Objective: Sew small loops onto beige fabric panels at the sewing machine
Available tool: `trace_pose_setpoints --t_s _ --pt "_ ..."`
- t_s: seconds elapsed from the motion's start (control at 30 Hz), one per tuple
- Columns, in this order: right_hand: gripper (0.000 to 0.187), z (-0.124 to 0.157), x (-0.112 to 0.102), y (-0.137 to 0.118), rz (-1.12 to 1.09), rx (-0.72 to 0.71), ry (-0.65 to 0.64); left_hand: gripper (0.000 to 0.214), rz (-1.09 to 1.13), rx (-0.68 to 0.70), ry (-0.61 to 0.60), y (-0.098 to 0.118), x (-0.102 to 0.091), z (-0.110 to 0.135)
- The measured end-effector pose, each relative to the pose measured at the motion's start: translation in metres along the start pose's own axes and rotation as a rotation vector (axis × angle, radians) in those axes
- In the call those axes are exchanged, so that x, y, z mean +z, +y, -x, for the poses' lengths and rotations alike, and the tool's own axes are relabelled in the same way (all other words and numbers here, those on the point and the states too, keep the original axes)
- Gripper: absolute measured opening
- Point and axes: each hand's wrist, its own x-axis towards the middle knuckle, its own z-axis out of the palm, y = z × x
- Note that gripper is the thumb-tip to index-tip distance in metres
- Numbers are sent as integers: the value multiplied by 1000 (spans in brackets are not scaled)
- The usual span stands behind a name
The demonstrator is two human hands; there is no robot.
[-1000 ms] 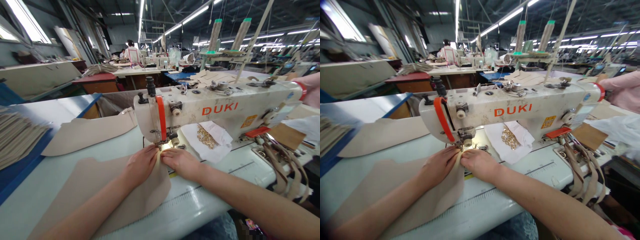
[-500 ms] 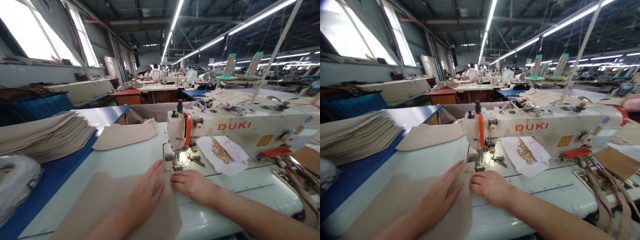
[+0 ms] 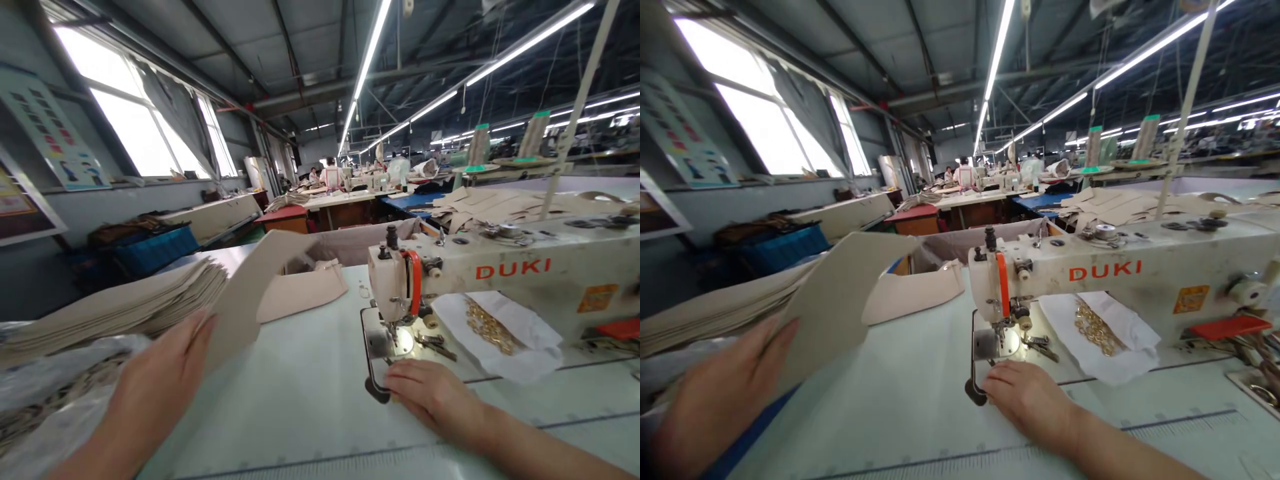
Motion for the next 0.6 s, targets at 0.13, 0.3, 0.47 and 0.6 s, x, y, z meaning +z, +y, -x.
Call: trace_pose_setpoints --t_s 0.13,0.3,0.47,0.6 --pt "27 3 3 1 -63 67 -43 47 -119 104 -164 24 28 -92" --pt "29 6 10 5 -67 103 -24 41 -101 -3 -354 29 132 -95" --pt "30 6 13 8 -74 75 0 47 -96 -68 -447 23 178 -66" --pt "24 5 6 12 23 -34 -13 54 -114 -73 -410 28 167 -58"
